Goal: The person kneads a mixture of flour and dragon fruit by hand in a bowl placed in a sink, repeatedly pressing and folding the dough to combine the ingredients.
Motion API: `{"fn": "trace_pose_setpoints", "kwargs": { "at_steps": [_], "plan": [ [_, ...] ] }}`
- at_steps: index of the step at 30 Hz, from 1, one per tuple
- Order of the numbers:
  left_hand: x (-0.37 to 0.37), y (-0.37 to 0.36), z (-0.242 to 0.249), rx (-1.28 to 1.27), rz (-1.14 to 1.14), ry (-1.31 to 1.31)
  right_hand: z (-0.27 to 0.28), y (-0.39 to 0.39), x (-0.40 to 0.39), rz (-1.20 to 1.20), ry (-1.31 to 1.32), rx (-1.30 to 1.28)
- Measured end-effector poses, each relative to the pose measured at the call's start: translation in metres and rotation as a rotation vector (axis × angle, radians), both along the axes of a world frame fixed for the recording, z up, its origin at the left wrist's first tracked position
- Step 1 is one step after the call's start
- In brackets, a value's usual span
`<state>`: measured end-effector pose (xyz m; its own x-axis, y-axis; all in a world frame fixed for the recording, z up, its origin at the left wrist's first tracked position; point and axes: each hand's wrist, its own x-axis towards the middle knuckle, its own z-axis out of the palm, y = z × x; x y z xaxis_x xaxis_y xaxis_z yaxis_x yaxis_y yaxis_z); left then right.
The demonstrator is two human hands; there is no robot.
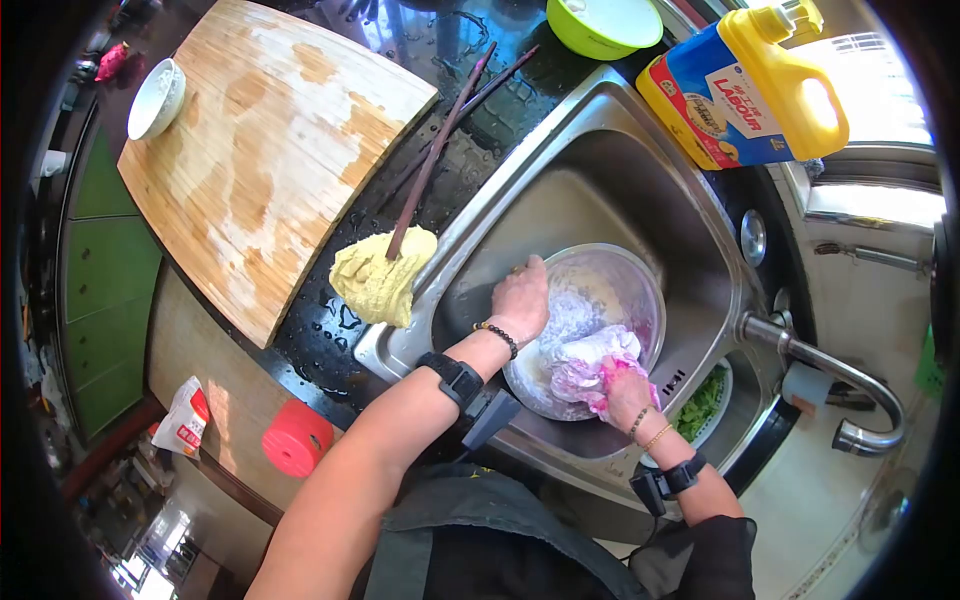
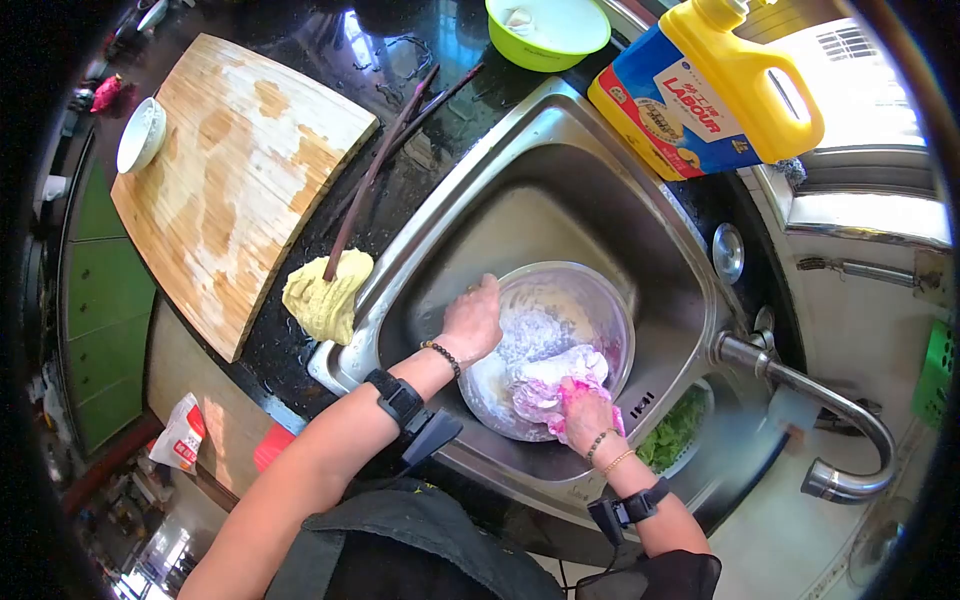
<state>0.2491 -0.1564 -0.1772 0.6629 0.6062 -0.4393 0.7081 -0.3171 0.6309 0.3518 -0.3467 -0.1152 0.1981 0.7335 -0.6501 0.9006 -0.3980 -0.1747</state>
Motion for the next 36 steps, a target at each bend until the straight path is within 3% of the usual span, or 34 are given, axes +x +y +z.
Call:
{"fn": "trace_pose_setpoints", "kwargs": {
  "at_steps": [9, 24, 33, 36],
  "plan": [
    [0.003, 0.001, -0.001, 0.01, -0.014, 0.064, -0.049, 0.017, -0.036, 0.083, -0.072, -0.175],
    [0.005, -0.005, -0.005, 0.041, 0.015, 0.05, -0.104, 0.08, -0.039, -0.208, 0.001, -0.199],
    [0.001, -0.002, -0.004, 0.065, -0.007, 0.011, -0.106, 0.073, -0.021, -0.295, 0.08, -0.024],
    [0.001, -0.005, -0.004, 0.043, -0.016, 0.019, -0.061, 0.042, -0.006, -0.196, 0.195, 0.228]
  ]
}}
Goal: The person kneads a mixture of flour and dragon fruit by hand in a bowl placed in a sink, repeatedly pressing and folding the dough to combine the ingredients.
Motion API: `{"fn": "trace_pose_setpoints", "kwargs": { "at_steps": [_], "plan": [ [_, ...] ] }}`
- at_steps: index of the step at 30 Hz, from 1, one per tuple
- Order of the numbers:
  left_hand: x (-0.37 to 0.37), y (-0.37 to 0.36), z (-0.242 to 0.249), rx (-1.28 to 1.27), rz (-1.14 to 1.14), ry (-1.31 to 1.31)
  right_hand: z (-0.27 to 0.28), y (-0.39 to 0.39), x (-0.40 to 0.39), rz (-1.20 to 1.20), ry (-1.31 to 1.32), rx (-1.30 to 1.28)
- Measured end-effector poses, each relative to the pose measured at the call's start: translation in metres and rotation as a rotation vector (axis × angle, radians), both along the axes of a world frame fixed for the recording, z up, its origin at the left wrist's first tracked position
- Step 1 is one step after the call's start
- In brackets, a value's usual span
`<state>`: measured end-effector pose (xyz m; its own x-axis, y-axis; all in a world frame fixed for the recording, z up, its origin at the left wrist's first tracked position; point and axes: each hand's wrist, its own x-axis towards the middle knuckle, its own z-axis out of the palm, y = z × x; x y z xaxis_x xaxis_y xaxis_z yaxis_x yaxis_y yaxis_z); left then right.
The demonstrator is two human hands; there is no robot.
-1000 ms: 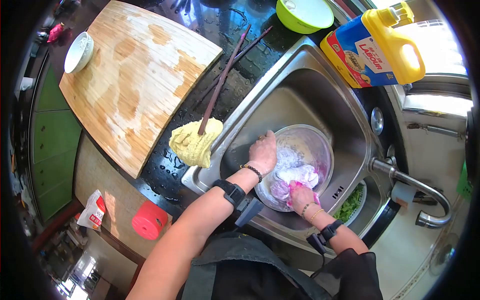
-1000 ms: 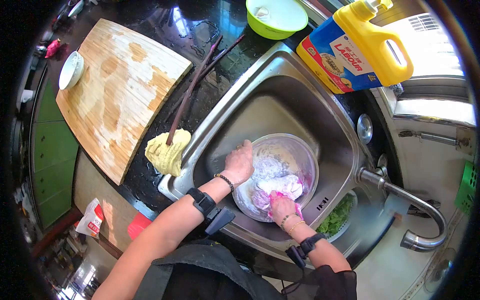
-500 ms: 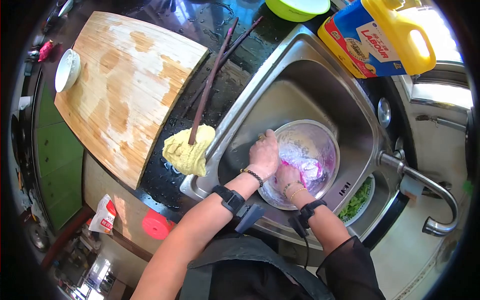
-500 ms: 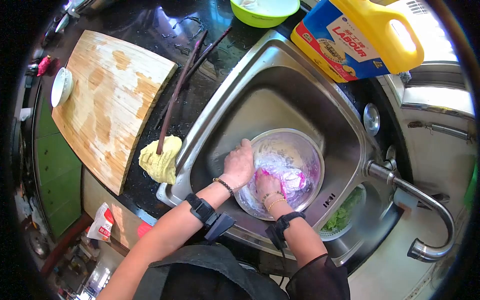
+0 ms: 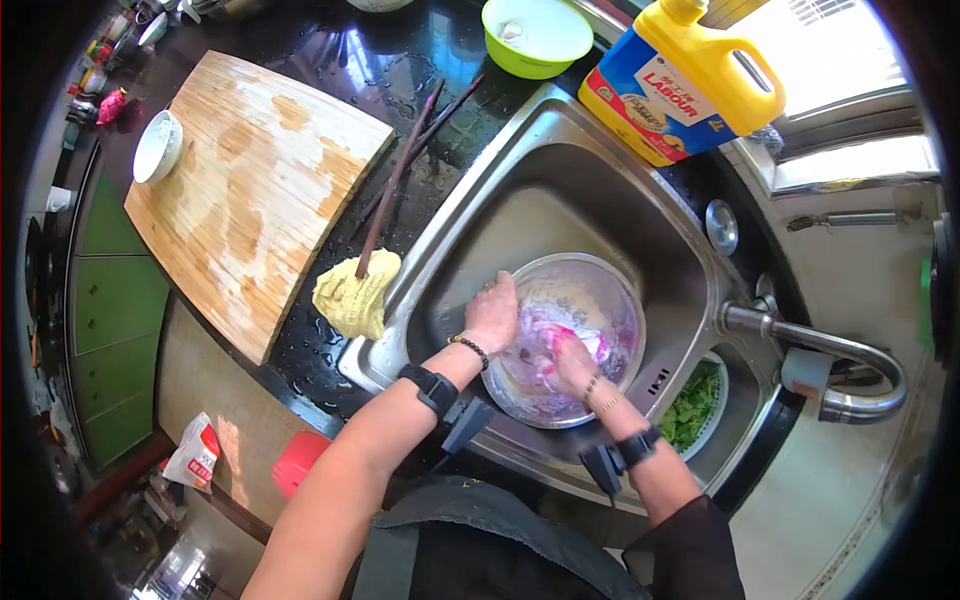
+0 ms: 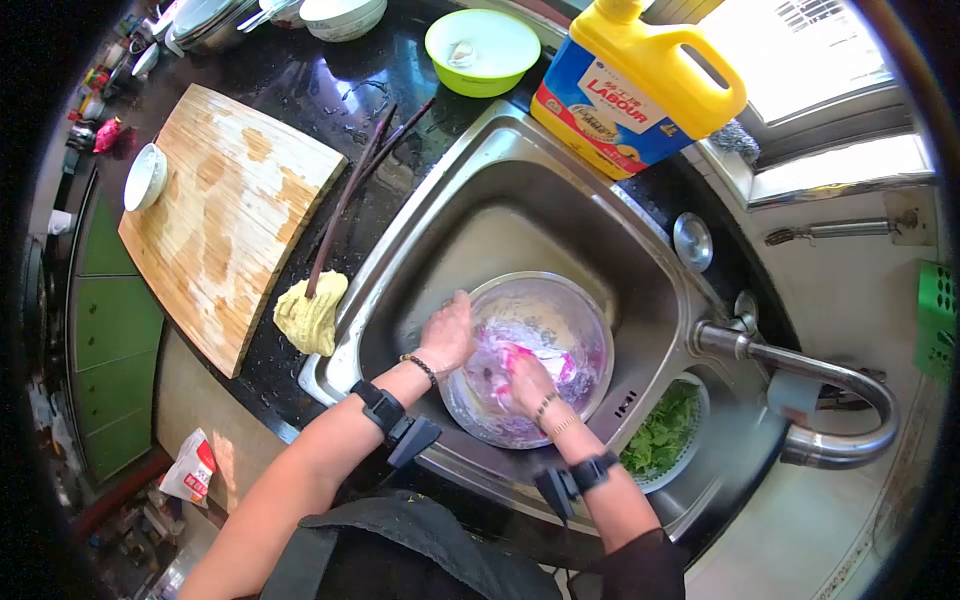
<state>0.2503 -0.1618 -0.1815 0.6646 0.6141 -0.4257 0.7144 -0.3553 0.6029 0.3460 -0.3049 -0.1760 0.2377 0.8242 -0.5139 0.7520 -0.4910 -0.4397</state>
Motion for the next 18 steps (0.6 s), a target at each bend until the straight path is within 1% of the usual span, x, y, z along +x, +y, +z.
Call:
{"fn": "trace_pose_setpoints", "kwargs": {
  "at_steps": [1, 2, 4, 5, 6, 7, 8, 9, 11, 12, 13, 15, 16, 17, 18],
  "plan": [
    [0.0, 0.001, 0.003, 0.004, -0.004, -0.001, 0.018, -0.004, 0.007, 0.001, 0.035, 0.14],
    [0.0, 0.001, 0.005, 0.007, -0.005, 0.002, 0.019, -0.011, 0.016, 0.01, 0.027, 0.141],
    [0.0, 0.001, 0.003, 0.006, 0.0, 0.004, 0.009, -0.025, 0.037, -0.195, -0.255, 0.105],
    [0.0, 0.001, 0.001, 0.006, -0.002, 0.013, -0.009, -0.033, 0.048, -0.176, -0.257, 0.114],
    [0.0, 0.001, 0.0, 0.013, 0.018, 0.012, -0.033, -0.043, 0.058, -0.27, -0.167, -0.012],
    [0.0, -0.001, 0.0, 0.033, 0.02, 0.014, -0.042, -0.043, 0.06, -0.364, -0.074, -0.142],
    [0.0, -0.001, -0.001, 0.052, 0.02, 0.018, -0.05, -0.043, 0.061, -0.432, 0.088, -0.175],
    [-0.001, 0.001, 0.0, 0.054, 0.03, 0.02, -0.054, -0.043, 0.06, -0.422, 0.089, -0.174],
    [-0.001, -0.001, 0.001, 0.026, 0.021, 0.003, -0.06, -0.053, 0.055, -0.521, 0.065, -0.134],
    [0.001, -0.001, 0.001, 0.024, 0.023, -0.001, -0.047, -0.052, 0.045, -0.574, 0.119, -0.03],
    [0.001, -0.002, 0.0, 0.044, 0.032, -0.008, -0.028, -0.046, 0.04, -0.57, 0.116, -0.03],
    [-0.001, -0.001, -0.001, 0.06, 0.038, -0.009, 0.001, -0.04, 0.028, -0.271, -0.11, 0.123],
    [-0.001, -0.001, -0.002, 0.068, 0.036, -0.009, -0.011, -0.048, 0.033, -0.11, -0.2, 0.147],
    [-0.001, -0.002, -0.003, 0.075, 0.03, -0.011, -0.009, -0.052, 0.033, -0.119, -0.2, 0.138],
    [-0.001, -0.002, -0.002, 0.069, 0.021, -0.013, 0.001, -0.049, 0.034, -0.145, -0.209, 0.213]
  ]
}}
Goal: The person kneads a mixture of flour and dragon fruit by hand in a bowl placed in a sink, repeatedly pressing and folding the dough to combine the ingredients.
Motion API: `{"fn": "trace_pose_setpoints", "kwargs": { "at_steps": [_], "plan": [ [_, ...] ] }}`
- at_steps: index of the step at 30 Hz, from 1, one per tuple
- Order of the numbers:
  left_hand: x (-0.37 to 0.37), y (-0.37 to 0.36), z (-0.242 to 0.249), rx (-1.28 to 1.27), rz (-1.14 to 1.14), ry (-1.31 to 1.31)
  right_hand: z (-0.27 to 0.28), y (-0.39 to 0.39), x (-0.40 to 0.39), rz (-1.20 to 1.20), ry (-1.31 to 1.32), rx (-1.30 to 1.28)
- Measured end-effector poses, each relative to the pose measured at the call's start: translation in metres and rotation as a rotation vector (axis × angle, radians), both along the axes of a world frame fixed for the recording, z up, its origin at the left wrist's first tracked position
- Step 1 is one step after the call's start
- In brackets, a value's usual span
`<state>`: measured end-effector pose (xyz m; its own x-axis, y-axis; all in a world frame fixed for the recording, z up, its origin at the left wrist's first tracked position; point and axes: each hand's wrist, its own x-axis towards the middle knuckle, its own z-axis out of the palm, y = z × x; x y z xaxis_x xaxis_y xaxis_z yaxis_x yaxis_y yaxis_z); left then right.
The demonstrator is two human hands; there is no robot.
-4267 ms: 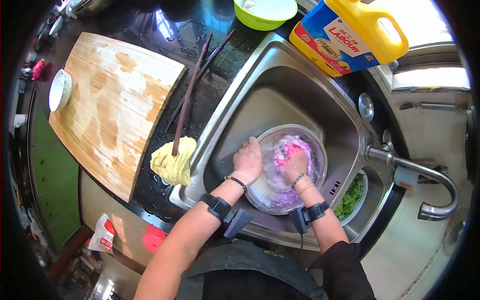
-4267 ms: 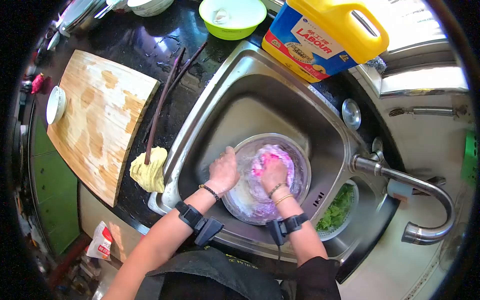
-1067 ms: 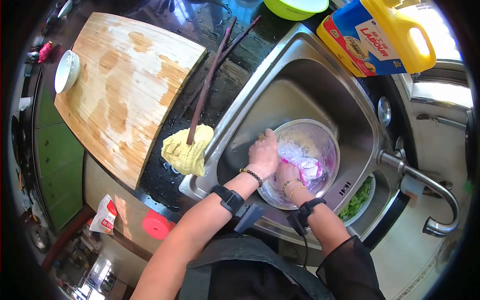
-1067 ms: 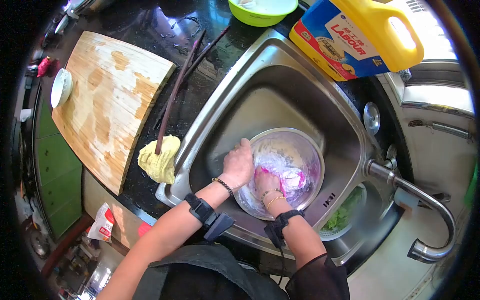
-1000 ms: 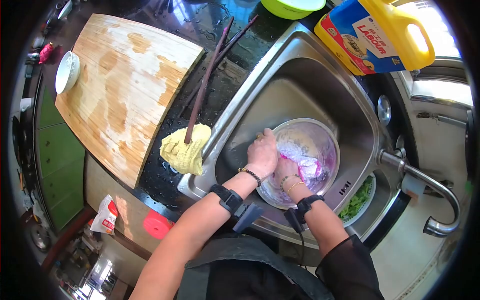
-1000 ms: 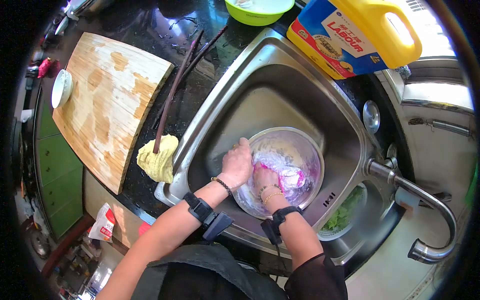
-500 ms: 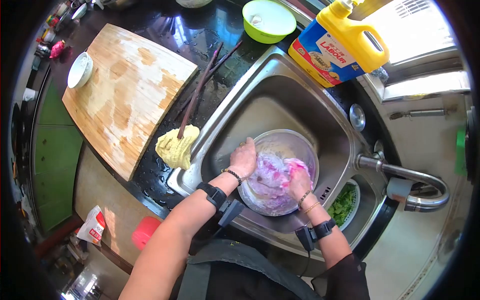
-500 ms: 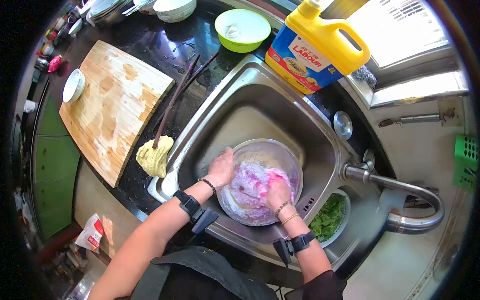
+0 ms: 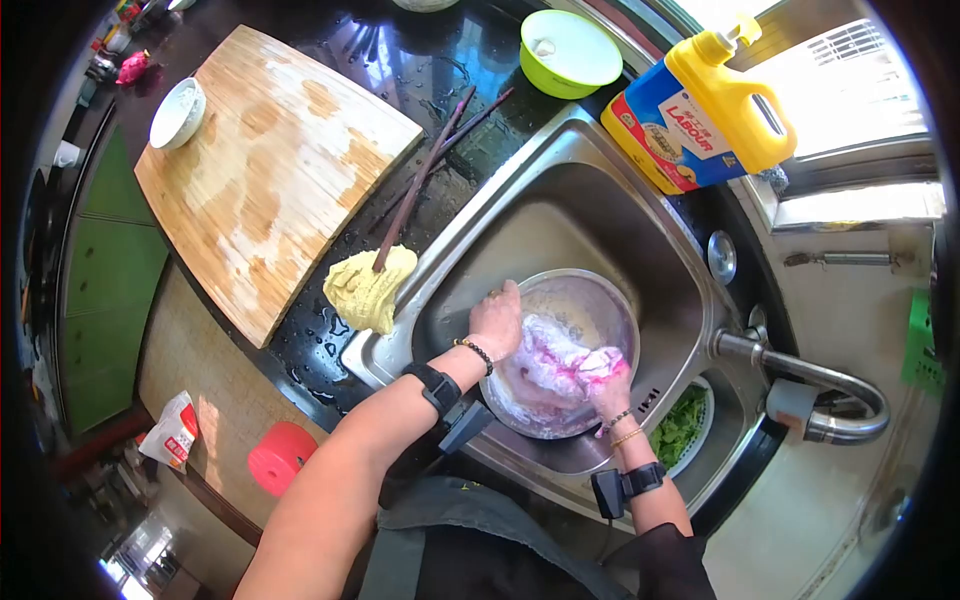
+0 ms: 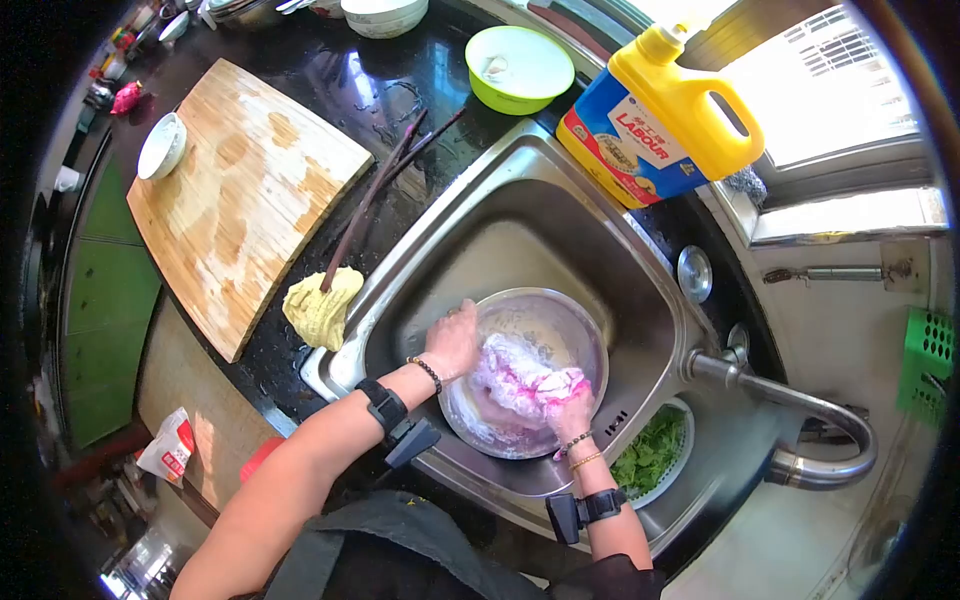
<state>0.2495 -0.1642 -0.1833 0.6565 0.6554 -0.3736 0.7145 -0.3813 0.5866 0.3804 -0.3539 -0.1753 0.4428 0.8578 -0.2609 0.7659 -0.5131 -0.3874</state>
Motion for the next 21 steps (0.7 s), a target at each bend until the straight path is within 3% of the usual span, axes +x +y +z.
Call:
{"fn": "trace_pose_setpoints", "kwargs": {
  "at_steps": [3, 5, 6, 9, 15, 17, 19, 21],
  "plan": [
    [-0.002, 0.001, 0.004, 0.035, -0.018, 0.004, 0.036, 0.019, -0.007, -0.098, -0.01, 0.074],
    [-0.002, 0.001, 0.005, 0.042, -0.003, 0.0, 0.054, 0.027, -0.013, -0.181, 0.188, 0.295],
    [-0.001, 0.001, 0.005, 0.041, -0.004, -0.003, 0.064, 0.031, -0.017, -0.201, 0.278, 0.256],
    [0.001, 0.003, 0.0, -0.046, 0.024, 0.031, 0.035, 0.012, -0.02, -0.216, 0.284, 0.283],
    [0.001, 0.001, -0.004, -0.018, 0.047, -0.023, 0.006, 0.008, -0.041, -0.056, 0.033, -0.033],
    [0.001, 0.0, -0.005, -0.019, 0.059, -0.04, 0.012, 0.024, -0.048, 0.072, 0.005, -0.335],
    [0.001, 0.0, -0.003, -0.02, 0.066, -0.063, -0.017, 0.014, -0.05, 0.141, -0.02, -0.356],
    [0.002, 0.004, 0.002, -0.069, 0.015, 0.011, -0.024, 0.03, -0.061, 0.151, -0.129, -0.545]
  ]
}}
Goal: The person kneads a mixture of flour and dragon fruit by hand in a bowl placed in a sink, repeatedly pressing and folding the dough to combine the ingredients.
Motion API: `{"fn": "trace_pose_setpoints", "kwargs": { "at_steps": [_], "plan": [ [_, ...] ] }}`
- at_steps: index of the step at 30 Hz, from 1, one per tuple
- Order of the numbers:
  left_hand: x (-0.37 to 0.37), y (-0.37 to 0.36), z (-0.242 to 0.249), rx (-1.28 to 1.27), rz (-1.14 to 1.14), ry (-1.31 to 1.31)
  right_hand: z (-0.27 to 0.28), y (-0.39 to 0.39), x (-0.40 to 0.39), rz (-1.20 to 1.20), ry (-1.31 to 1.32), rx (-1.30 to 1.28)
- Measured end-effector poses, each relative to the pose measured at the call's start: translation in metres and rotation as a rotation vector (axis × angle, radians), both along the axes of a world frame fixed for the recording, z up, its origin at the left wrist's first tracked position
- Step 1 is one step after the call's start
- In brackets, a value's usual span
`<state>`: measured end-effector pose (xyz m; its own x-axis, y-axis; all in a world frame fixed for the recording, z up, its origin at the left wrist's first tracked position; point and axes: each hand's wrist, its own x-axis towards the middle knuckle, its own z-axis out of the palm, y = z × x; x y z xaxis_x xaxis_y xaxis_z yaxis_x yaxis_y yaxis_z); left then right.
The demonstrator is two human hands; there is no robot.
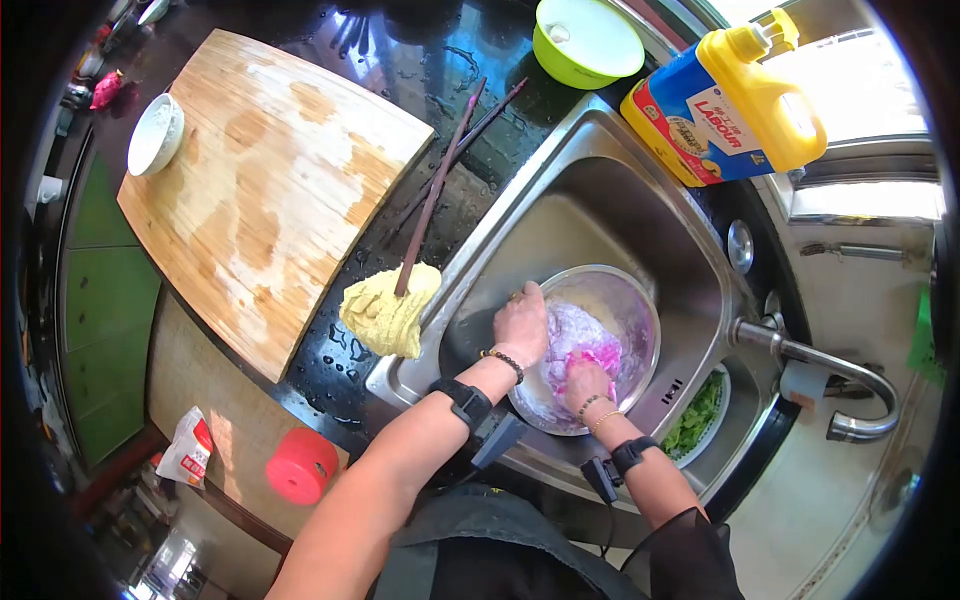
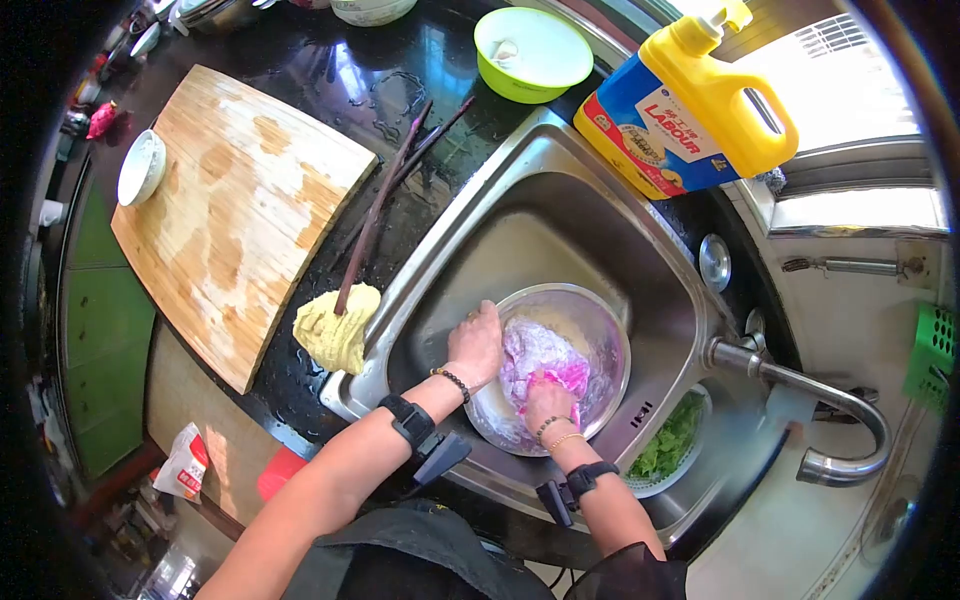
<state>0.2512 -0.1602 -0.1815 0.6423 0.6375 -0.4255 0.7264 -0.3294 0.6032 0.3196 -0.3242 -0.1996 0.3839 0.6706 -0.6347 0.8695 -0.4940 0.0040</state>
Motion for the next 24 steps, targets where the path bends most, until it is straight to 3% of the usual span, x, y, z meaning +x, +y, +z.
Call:
{"fn": "trace_pose_setpoints", "kwargs": {
  "at_steps": [7, 14, 17, 20, 22, 24],
  "plan": [
    [0.002, 0.001, 0.002, -0.029, 0.0, 0.06, -0.009, 0.035, -0.021, -0.178, 0.083, -0.142],
    [0.004, -0.002, 0.004, -0.006, 0.054, -0.004, -0.01, 0.067, 0.007, -0.172, 0.291, -0.279],
    [0.004, 0.0, 0.006, -0.006, 0.06, 0.013, -0.065, 0.045, 0.025, -0.042, 0.441, -0.2],
    [0.005, 0.002, 0.004, -0.005, 0.036, 0.018, -0.083, 0.031, 0.033, 0.055, 0.539, -0.092],
    [0.003, -0.002, 0.003, -0.003, 0.021, 0.007, -0.068, 0.033, 0.028, -0.086, 0.567, 0.025],
    [0.003, 0.001, 0.002, 0.011, 0.005, 0.037, -0.048, 0.031, 0.023, 0.04, 0.497, 0.085]
  ]
}}
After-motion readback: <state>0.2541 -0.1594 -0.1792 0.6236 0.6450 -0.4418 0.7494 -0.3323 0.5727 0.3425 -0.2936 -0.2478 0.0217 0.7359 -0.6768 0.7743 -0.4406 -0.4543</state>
